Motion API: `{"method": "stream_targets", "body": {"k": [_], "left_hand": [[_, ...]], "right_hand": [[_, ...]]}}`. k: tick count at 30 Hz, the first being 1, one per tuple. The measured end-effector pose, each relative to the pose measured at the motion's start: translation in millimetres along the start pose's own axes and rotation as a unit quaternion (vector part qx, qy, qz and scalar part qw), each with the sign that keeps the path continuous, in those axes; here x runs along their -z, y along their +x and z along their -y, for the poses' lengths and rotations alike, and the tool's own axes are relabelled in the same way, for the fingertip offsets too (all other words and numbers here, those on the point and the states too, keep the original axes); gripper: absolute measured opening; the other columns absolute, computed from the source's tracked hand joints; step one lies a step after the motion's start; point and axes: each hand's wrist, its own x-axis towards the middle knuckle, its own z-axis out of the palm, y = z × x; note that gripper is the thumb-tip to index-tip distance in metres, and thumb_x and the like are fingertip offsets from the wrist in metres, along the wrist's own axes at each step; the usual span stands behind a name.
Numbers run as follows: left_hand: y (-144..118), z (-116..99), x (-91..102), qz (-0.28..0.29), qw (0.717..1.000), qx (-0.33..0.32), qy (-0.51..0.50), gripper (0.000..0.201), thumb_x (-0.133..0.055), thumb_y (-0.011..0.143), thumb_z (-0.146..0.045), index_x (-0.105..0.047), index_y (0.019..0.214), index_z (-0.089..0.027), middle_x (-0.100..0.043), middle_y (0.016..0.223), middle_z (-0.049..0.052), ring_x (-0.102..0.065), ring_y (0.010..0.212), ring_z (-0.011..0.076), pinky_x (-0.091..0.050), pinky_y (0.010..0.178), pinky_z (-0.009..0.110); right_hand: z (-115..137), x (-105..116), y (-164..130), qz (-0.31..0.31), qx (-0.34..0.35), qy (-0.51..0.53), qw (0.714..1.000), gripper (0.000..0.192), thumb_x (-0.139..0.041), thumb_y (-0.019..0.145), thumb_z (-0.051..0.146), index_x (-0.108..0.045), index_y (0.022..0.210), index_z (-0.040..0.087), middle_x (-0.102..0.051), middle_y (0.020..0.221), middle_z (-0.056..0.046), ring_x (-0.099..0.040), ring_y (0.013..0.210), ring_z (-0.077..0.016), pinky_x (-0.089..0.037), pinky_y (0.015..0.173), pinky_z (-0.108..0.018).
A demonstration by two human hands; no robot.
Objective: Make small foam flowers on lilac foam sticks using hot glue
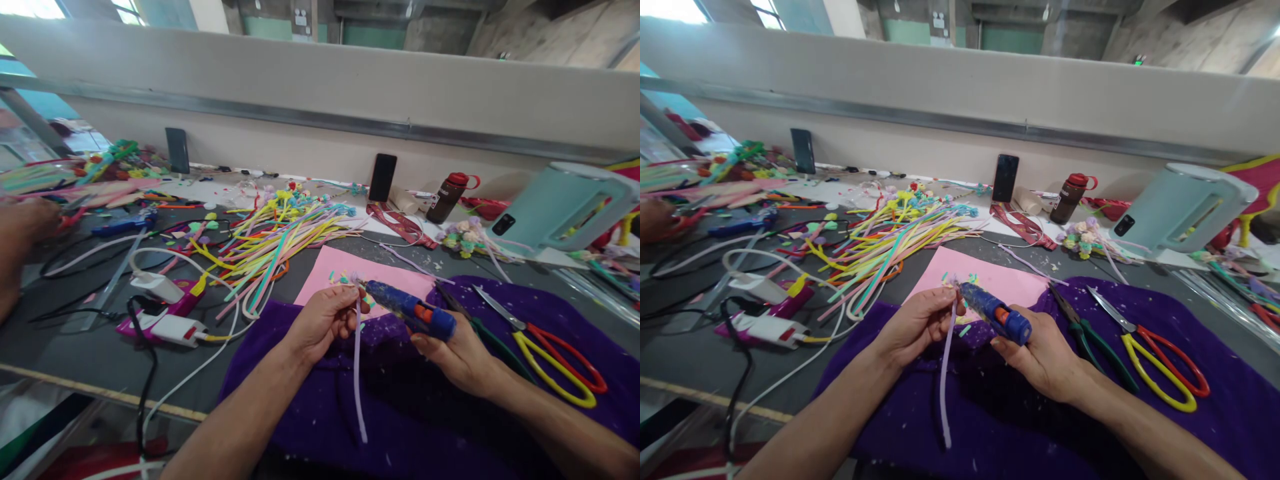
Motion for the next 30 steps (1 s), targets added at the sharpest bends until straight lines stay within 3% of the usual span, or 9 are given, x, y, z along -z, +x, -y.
{"method": "stream_targets", "body": {"k": [21,30], "left_hand": [[0.4,-1.1,0.8,-0.007,1.0,-0.003,-0.007,0.017,-0.061,0.074,-0.027,-0.06,0.08,-0.012,-0.06,0.066,0.001,-0.048,0.04,0.0017,-0.032,0.033,0.011],[2.0,-4.2,4.4,-0.013,1.0,-0.02,-0.013,0.017,-0.061,0.074,-0.025,-0.062,0.083,-0.011,-0.062,0.067,0.001,-0.047,0.041,0.0019,-0.035,0.035,0.011]], "right_hand": [[1.1,0.6,0.6,0.005,-0.01,0.006,1.0,0.031,-0.043,0.085,0.038,-0.043,0.062,0.017,-0.042,0.054,0.002,-0.036,0.047,-0.0084,-0.029,0.041,-0.02],[4.0,10.1,-0.7,-0.004,0.025,-0.067,0.997,0.025,-0.042,0.085,0.037,-0.044,0.069,0.018,-0.046,0.059,0.001,-0.04,0.049,-0.0099,-0.032,0.048,-0.023]]}}
